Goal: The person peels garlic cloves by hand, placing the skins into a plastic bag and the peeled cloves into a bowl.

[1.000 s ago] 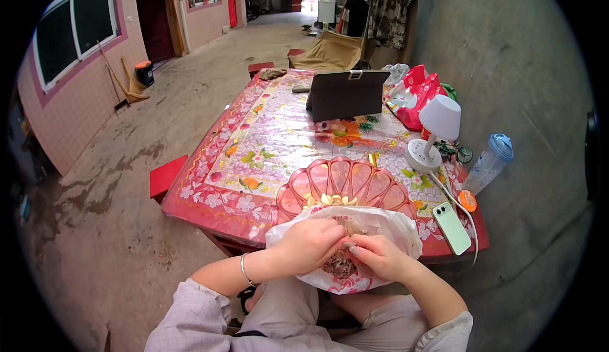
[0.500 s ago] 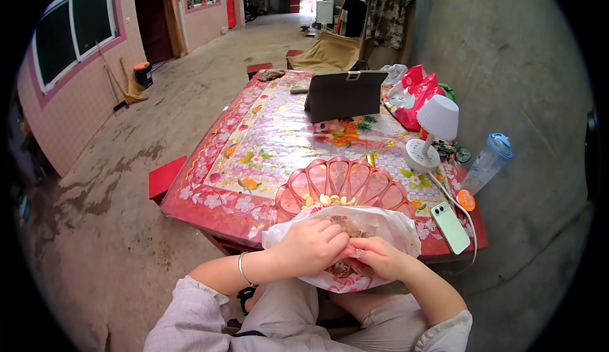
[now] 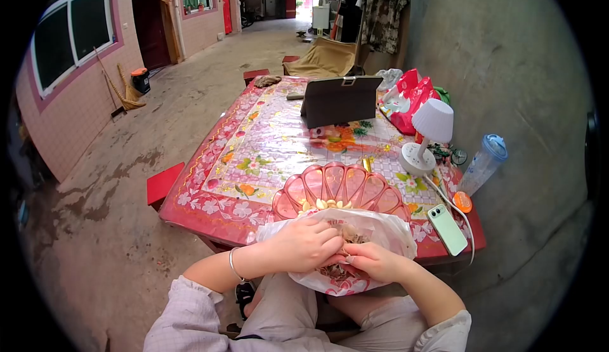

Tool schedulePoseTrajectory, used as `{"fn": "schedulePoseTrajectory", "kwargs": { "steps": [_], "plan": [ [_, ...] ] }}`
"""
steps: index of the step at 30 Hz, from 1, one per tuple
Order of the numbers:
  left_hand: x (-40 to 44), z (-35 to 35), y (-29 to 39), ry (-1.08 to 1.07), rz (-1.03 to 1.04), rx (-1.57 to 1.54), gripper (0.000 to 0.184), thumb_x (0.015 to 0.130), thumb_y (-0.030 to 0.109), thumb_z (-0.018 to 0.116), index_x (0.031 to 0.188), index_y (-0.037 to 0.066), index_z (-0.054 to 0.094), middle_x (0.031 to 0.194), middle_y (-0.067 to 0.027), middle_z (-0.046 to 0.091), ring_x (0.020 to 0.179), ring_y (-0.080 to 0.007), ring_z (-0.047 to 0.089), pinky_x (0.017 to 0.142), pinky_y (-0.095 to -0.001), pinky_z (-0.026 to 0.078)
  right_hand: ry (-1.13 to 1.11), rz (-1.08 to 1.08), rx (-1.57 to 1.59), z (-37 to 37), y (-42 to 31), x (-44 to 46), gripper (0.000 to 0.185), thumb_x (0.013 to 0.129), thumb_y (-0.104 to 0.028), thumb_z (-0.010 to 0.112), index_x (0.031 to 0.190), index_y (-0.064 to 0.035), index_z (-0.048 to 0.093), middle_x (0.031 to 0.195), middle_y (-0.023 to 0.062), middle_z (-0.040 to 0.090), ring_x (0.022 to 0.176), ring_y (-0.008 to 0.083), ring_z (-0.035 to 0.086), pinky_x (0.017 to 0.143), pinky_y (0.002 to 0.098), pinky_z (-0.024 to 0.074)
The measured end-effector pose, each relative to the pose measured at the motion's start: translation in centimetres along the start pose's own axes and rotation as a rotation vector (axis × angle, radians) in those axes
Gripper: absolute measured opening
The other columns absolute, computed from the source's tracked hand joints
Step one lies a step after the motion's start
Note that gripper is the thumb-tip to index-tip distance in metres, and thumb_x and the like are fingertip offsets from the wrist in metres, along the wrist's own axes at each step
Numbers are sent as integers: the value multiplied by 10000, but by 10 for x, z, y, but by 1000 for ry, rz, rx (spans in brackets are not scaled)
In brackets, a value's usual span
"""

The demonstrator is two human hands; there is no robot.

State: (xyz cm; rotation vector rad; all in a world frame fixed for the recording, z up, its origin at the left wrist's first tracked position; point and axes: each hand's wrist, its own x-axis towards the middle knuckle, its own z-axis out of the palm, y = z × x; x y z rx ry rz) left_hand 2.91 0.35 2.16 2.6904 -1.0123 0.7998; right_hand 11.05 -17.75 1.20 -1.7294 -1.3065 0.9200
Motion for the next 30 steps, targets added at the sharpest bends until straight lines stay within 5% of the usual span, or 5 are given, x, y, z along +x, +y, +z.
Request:
{"fn": "schedulePoseTrajectory", "kwargs": {
  "steps": [27,30],
  "plan": [
    [-5,11,-8,-48,127,-93,181,732,230,532,727,62,463,693,-57,480,639,-205,503,583,-302,411,14,-60,-106,-5,-4,0,240,745,-111,384,920,-21,520,748,160,543,664,271,528,632,338,422],
    [-1,11,-10,48,141,-188,234,709,246,594,669,64,452,639,-62,451,583,-207,482,528,-312,402,-7,-226,-105,-6,-2,0,255,733,-119,394,926,-19,527,776,161,554,703,277,542,660,335,427]
  ]
}}
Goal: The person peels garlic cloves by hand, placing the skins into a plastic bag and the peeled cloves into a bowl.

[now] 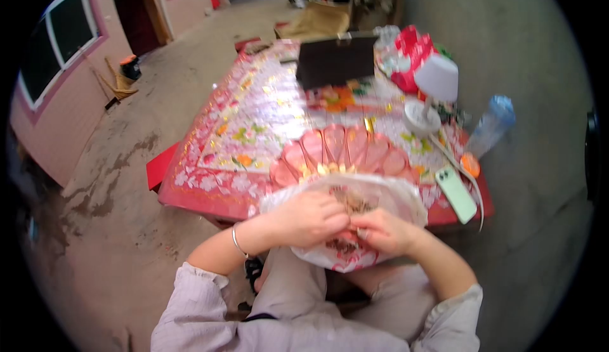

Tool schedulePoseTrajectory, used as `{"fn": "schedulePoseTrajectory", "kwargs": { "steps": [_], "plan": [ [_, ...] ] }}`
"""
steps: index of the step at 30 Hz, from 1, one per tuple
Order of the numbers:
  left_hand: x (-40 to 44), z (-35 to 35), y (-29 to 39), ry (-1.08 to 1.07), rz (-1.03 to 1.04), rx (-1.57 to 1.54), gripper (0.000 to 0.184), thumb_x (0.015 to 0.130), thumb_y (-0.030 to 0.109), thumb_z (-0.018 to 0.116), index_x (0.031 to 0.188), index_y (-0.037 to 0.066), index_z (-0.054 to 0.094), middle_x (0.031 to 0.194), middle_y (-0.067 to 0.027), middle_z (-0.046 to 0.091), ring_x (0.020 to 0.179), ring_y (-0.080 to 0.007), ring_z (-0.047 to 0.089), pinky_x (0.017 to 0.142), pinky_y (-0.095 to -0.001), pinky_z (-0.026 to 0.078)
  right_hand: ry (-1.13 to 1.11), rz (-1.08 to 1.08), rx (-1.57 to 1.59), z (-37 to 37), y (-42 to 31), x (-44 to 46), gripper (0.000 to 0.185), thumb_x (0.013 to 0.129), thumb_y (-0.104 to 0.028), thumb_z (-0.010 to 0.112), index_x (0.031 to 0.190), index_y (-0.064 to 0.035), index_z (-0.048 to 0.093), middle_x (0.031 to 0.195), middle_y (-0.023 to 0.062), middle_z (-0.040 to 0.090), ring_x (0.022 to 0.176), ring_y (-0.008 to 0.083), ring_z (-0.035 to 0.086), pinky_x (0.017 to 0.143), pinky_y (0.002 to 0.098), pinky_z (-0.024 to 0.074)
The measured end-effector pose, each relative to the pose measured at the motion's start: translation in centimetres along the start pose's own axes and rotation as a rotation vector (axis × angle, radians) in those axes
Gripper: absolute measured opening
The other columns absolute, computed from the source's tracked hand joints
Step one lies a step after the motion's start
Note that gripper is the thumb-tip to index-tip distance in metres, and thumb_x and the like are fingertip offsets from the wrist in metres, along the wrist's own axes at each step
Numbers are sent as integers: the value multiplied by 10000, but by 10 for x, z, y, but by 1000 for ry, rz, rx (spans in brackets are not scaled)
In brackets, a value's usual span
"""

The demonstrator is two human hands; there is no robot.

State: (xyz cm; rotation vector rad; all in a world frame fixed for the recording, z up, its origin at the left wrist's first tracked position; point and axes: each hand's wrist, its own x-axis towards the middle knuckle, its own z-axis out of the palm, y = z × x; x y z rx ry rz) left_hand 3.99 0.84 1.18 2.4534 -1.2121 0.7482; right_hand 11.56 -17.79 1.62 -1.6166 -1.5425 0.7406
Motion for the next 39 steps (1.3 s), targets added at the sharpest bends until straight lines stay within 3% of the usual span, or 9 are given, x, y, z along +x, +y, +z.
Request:
{"fn": "schedulePoseTrajectory", "kwargs": {
  "steps": [3,11,15,17,22,36,39],
  "plan": [
    [-1,4,3,0,-56,-2,244,667,252,637,666,65,480,640,-53,467,578,-200,478,522,-303,396,4,-32,47,0,-1,0,232,737,-129,401,889,-8,529,757,161,550,694,300,534,647,343,424],
    [-2,6,4,-52,-77,3,226,709,277,591,681,78,488,637,-28,463,569,-173,481,517,-287,384,49,-16,28,4,9,-2,175,729,-123,408,789,10,505,629,181,516,608,334,516,579,382,406],
    [-3,6,4,-30,-64,9,238,699,285,599,670,80,482,633,-24,459,568,-169,479,513,-283,382,-33,15,90,0,5,-1,167,737,-122,408,789,8,500,642,181,518,622,336,518,580,382,405],
    [-3,7,3,-31,-64,-1,244,678,277,625,672,76,487,635,-31,470,566,-180,485,508,-289,392,30,-93,69,3,7,-1,164,749,-122,407,796,5,500,659,177,521,627,331,518,584,379,405],
    [-4,7,3,-35,-62,9,251,658,264,651,671,71,491,646,-37,489,572,-190,497,512,-290,406,20,-11,70,3,6,-1,165,755,-126,408,804,5,497,679,179,526,636,336,518,594,383,406],
    [-1,11,2,30,-6,234,215,678,229,615,641,82,462,608,-4,448,510,-131,459,455,-249,371,166,90,-9,9,4,3,155,745,-130,448,773,10,511,686,186,543,651,345,523,587,377,418],
    [1,6,6,-15,-10,321,155,673,193,553,657,88,440,611,-2,424,550,-129,466,505,-253,385,182,96,34,7,3,3,148,740,-127,456,758,9,513,680,183,546,648,334,531,589,371,421]
  ]
}}
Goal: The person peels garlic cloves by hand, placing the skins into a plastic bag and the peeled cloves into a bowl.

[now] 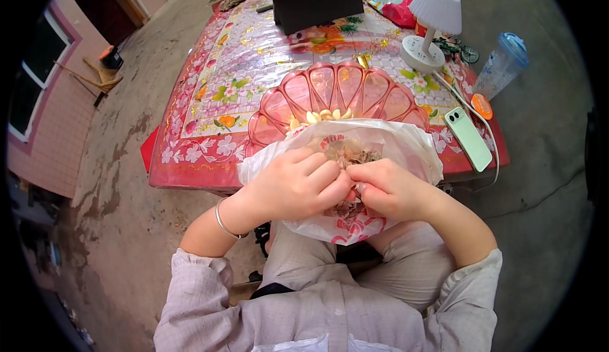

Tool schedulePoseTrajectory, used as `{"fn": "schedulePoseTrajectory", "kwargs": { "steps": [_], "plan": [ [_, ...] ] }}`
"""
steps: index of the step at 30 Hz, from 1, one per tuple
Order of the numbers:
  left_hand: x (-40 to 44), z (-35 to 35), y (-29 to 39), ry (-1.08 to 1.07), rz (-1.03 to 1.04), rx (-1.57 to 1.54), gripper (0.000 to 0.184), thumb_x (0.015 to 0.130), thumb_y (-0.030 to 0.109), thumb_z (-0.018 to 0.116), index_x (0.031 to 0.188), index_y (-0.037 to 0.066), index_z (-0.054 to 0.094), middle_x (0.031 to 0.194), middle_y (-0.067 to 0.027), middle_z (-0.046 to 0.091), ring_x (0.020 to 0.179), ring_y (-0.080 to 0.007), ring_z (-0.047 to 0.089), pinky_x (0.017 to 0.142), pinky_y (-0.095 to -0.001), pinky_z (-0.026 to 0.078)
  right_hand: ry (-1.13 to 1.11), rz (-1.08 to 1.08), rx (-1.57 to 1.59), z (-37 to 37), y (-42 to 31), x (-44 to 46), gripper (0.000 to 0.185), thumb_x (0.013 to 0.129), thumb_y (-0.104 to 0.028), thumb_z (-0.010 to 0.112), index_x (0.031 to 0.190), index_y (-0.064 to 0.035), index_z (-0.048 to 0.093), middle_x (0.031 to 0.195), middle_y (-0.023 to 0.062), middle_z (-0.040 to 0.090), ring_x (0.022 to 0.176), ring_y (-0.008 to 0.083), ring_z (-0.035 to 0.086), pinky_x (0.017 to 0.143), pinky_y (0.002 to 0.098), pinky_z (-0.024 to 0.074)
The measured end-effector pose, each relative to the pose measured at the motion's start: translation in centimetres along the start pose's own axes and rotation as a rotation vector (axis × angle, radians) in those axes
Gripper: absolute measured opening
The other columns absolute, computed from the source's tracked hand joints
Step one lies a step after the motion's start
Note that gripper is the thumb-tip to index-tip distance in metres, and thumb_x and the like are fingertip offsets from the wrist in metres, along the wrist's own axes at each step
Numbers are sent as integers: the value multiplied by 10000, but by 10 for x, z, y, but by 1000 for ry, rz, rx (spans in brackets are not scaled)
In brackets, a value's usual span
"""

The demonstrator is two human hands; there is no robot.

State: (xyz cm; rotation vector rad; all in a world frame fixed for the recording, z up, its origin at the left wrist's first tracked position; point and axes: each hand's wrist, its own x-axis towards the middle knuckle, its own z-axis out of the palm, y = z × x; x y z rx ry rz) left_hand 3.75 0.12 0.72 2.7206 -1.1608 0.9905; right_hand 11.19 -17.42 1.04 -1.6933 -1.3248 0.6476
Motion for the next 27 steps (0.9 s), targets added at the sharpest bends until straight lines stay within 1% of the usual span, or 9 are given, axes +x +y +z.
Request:
{"fn": "schedulePoseTrajectory", "kwargs": {
  "steps": [3,4,6,8,9,11,17,20,27],
  "plan": [
    [-1,1,0,38,46,46,161,680,195,566,664,83,451,595,3,411,524,-123,445,483,-248,370,-8,55,9,-1,-3,-1,143,733,-113,446,762,9,513,688,183,546,654,323,537,590,362,424],
    [0,2,-1,38,46,45,161,680,195,566,664,83,451,595,3,411,524,-123,445,483,-248,370,-2,2,34,-1,0,-1,141,730,-104,433,768,8,510,692,178,547,651,320,532,588,357,423],
    [0,5,-1,190,7,-20,244,691,261,612,655,56,483,565,-7,416,471,-130,437,424,-246,349,5,-51,59,-2,1,-3,141,728,-94,420,775,6,507,696,173,547,647,316,528,587,352,422],
    [0,1,-1,173,14,-20,254,692,270,613,658,52,486,557,-6,407,467,-130,433,421,-246,346,-72,60,88,-5,-2,-3,167,731,-88,394,816,4,504,723,155,547,661,296,521,608,337,416],
    [0,0,-1,155,19,-19,264,693,279,614,661,49,489,549,-6,399,463,-131,428,419,-247,344,-73,59,90,-5,-1,-3,167,731,-88,394,816,4,504,723,155,547,661,296,521,608,337,416],
    [-1,-1,-1,150,20,-15,271,695,287,613,660,50,487,548,-5,395,462,-131,427,418,-247,343,-104,-94,288,-5,0,-2,190,747,-101,386,857,2,502,741,140,540,674,274,512,629,330,406],
    [1,0,-1,155,20,-17,277,701,295,611,662,51,487,552,-6,404,466,-130,431,417,-246,344,-135,-23,191,-8,-6,-3,190,761,-118,387,853,4,498,737,143,530,677,274,509,626,333,399],
    [-1,1,-1,147,19,-21,272,702,292,610,667,51,488,563,-9,420,473,-129,439,419,-245,347,-132,-36,121,-7,0,-3,169,752,-117,392,824,5,484,732,152,526,672,290,504,618,339,399],
    [1,0,-1,118,25,10,257,707,276,611,677,52,489,581,-11,436,482,-127,447,427,-245,351,-73,-51,112,-3,2,-2,145,729,-101,403,803,7,467,714,158,521,664,307,502,621,356,404]
  ]
}}
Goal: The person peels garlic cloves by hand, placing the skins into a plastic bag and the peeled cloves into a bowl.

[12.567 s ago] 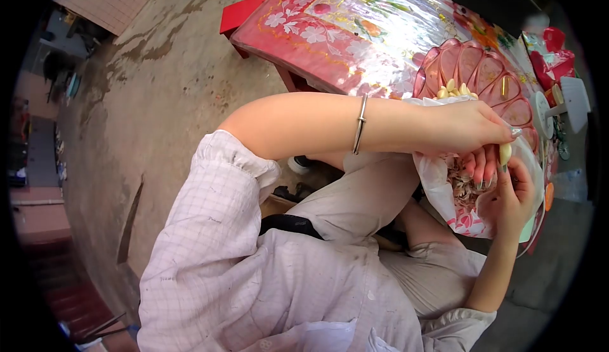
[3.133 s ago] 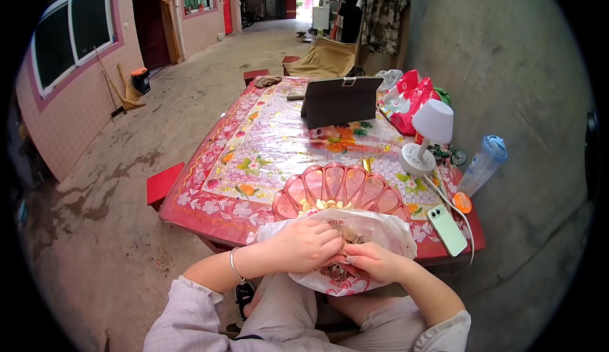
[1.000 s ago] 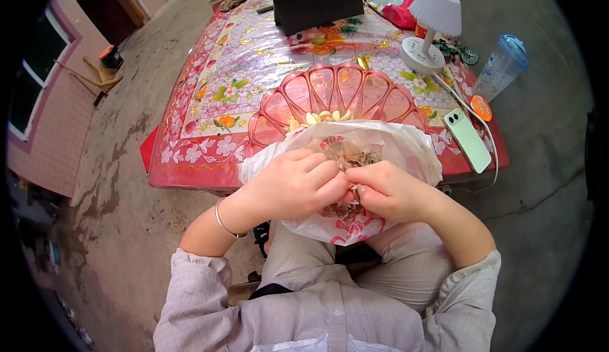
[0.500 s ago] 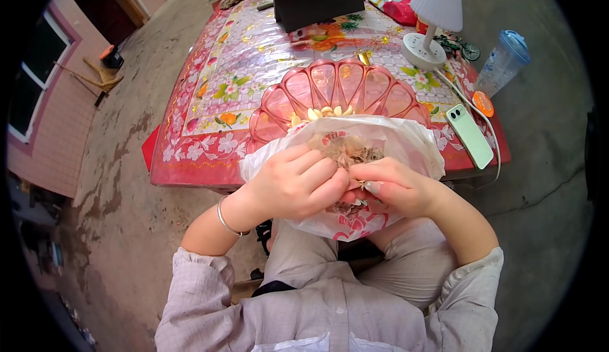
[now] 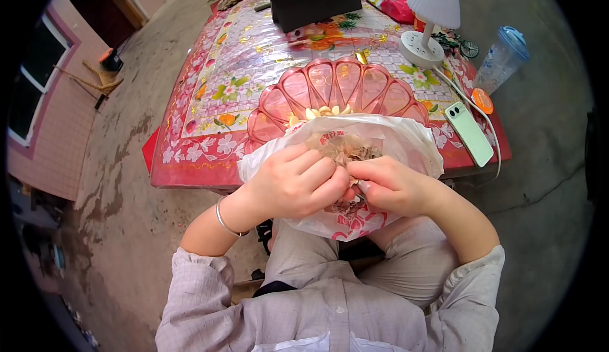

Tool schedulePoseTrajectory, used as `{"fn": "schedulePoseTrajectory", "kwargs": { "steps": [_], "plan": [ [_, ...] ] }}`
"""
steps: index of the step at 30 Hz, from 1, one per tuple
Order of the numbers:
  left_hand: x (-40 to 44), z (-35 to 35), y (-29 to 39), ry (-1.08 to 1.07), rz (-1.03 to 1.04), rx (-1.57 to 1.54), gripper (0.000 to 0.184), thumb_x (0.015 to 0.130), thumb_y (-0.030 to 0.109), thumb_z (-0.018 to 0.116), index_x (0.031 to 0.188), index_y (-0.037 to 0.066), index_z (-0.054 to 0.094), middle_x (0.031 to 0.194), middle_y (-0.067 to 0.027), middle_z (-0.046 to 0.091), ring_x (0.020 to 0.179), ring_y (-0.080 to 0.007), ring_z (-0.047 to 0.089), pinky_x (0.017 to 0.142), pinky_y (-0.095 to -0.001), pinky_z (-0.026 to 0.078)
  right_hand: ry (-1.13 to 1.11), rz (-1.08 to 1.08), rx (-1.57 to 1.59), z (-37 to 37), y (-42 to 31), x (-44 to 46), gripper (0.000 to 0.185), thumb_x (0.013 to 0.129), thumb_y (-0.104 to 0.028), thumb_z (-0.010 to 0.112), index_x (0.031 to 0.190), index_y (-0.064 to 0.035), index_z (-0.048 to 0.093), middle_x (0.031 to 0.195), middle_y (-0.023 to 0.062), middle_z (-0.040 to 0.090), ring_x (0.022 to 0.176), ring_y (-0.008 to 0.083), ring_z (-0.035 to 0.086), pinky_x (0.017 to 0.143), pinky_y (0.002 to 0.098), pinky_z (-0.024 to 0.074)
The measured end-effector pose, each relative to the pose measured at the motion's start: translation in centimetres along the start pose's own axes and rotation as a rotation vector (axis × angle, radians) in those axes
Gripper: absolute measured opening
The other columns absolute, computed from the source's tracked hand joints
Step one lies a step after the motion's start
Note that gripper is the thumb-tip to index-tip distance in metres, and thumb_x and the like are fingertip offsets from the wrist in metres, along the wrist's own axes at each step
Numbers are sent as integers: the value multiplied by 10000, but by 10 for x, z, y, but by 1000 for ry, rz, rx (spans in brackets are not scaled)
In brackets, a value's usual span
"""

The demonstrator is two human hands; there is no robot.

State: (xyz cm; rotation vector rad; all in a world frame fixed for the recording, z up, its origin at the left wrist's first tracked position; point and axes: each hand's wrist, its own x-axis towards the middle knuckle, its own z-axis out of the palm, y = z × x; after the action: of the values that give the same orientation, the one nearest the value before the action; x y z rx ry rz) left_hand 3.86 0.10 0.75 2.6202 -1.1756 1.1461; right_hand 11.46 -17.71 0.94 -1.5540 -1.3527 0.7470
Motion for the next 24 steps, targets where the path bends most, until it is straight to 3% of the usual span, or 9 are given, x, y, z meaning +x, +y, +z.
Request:
{"fn": "schedulePoseTrajectory", "kwargs": {
  "steps": [7,12,15,17,24],
  "plan": [
    [-4,-4,0,-44,5,-43,271,721,292,604,681,52,486,599,-28,460,489,-145,458,427,-254,351,-51,-71,11,1,2,1,160,782,-106,400,868,-4,489,710,126,520,644,270,501,615,340,404],
    [-11,-1,-11,63,-235,-528,232,706,252,619,728,53,504,594,-57,458,525,-226,479,467,-317,378,-20,-169,46,1,0,0,207,876,-176,385,873,-14,513,659,61,481,602,187,472,587,296,395],
    [-9,-2,-12,40,-260,-607,232,724,254,605,750,46,506,616,-78,482,538,-253,489,475,-336,379,-105,-56,250,-6,-6,-4,212,893,-187,389,840,-24,513,640,27,451,587,131,442,561,261,382],
    [-9,-1,-12,35,-264,-613,235,726,255,603,754,43,506,619,-79,483,544,-254,492,478,-338,380,-93,-23,294,-7,-6,-4,192,893,-166,397,816,-33,511,635,2,433,580,89,413,541,231,366],
    [-9,-1,-13,3,-258,-618,234,737,257,590,759,41,502,624,-83,478,560,-260,493,495,-340,378,-87,-38,219,-7,-6,-4,191,891,-170,406,795,-40,508,626,2,433,565,81,410,525,227,362]
  ]
}}
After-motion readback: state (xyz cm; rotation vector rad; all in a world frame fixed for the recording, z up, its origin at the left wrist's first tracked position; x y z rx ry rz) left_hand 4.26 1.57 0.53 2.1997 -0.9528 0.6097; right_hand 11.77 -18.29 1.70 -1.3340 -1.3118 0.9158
